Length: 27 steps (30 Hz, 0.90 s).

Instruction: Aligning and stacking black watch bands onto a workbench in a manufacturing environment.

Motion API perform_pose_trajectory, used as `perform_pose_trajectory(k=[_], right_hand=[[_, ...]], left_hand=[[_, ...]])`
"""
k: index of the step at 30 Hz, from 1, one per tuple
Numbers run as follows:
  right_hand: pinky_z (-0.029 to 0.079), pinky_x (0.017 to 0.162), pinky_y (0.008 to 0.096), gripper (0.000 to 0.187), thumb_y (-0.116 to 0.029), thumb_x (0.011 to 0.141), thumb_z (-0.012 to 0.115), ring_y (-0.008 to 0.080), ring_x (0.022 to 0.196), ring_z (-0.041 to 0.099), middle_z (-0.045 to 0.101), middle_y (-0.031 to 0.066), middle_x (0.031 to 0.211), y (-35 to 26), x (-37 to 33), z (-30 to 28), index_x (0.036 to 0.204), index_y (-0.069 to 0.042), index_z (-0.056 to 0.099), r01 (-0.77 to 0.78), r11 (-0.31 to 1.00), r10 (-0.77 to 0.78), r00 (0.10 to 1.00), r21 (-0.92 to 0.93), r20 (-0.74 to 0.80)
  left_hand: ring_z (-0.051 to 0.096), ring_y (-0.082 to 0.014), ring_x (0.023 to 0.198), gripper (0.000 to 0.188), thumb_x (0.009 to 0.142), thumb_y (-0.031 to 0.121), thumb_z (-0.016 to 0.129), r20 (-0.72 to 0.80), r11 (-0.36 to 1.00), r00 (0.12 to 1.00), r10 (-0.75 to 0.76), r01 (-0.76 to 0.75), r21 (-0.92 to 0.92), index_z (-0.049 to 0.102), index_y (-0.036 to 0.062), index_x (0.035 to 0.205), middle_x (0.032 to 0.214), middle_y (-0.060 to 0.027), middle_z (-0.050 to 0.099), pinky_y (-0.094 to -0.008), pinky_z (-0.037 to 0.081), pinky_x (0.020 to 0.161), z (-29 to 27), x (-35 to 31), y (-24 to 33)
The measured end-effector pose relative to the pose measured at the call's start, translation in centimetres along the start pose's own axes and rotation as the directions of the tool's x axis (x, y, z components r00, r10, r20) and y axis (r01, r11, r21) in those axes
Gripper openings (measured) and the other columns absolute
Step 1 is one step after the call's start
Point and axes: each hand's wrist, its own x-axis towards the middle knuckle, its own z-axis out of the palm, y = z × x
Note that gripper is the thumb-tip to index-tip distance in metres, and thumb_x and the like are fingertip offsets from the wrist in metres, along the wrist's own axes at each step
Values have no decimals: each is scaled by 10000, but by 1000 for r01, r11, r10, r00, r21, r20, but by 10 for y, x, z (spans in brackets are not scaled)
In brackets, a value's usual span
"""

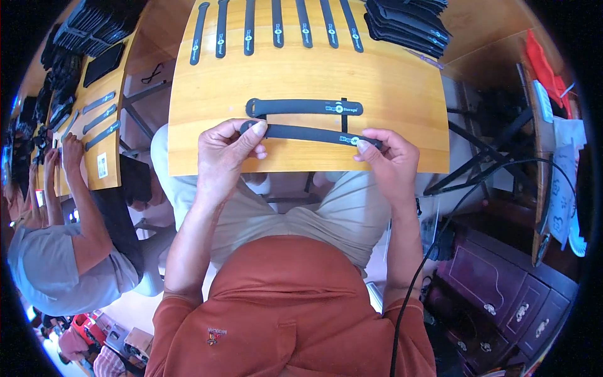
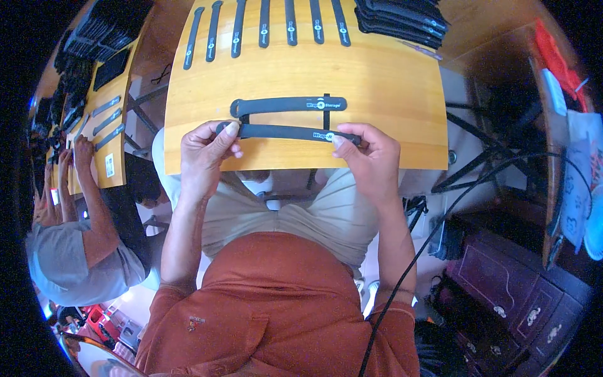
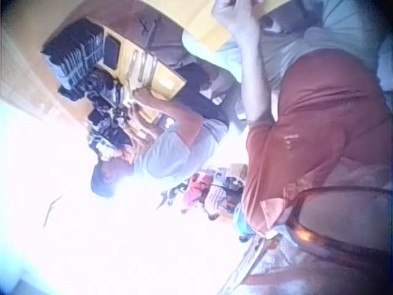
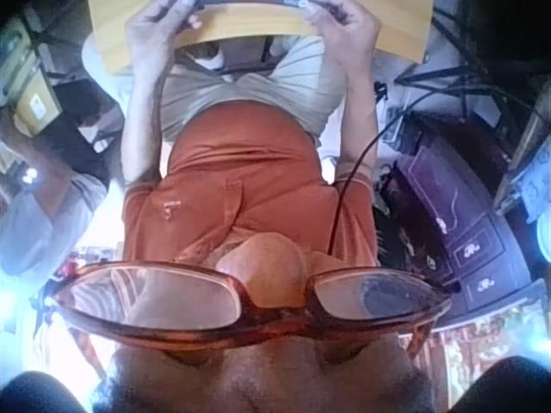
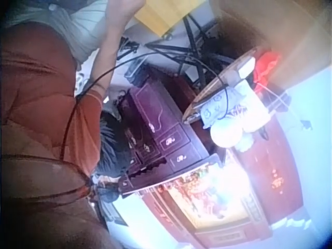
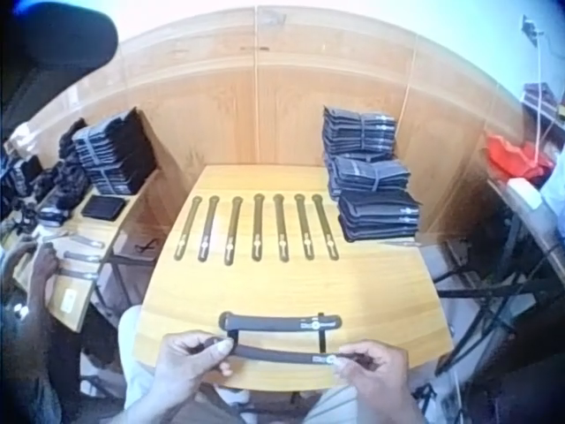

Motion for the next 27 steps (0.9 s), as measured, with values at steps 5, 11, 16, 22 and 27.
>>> perform_pose_trajectory(k=[5, 11, 16, 22, 27], right_hand=[[631, 757, 288, 197, -12, 956, 718, 136, 838, 701, 721, 116, 1008, 1, 9, 2, 1127, 82, 697, 9, 994, -3, 998, 106, -55], [597, 709, 250, 226, -37, 962, 729, 128, 770, 703, 729, 103, 924, 7, 14, -3, 1155, 73, 686, 15, 998, -20, 996, -56, -90], [590, 708, 252, 223, -43, 942, 750, 110, 780, 693, 741, 90, 932, 9, 19, -6, 1136, 62, 720, -20, 996, 11, 994, -88, -108], [587, 697, 255, 237, -46, 954, 736, 113, 783, 691, 746, 89, 973, 12, 28, -6, 1173, 44, 733, 4, 996, -16, 991, -88, -135], [591, 677, 254, 235, -40, 960, 724, 115, 792, 679, 729, 97, 1020, 10, 33, -5, 1176, 50, 728, 40, 985, -61, 991, -170, -116]], left_hand=[[659, -106, 714, 169, 996, 139, 720, 9, 998, 999, -49, 49, -43, 744, -13, 1066, 852, -43, 713, -249, 576, 665, 0, 2, 5], [665, -106, 728, 158, 987, 125, 728, -1, 996, 1000, 11, -11, 86, 747, -8, 1070, 851, -47, 718, -252, 577, 672, -9, 9, -1], [632, -70, 713, 153, 970, 116, 754, -43, 981, 999, 8, 0, 193, 762, -21, 1037, 797, -18, 704, -217, 535, 686, -12, 16, 0], [619, -60, 722, 166, 992, 115, 725, -47, 976, 998, -32, 42, 215, 759, -29, 1066, 794, -14, 698, -214, 513, 684, -12, 21, 1], [616, -57, 705, 156, 981, 97, 736, -46, 970, 999, -11, 22, 243, 758, -32, 1065, 780, -12, 695, -207, 511, 671, -16, 27, -1]])
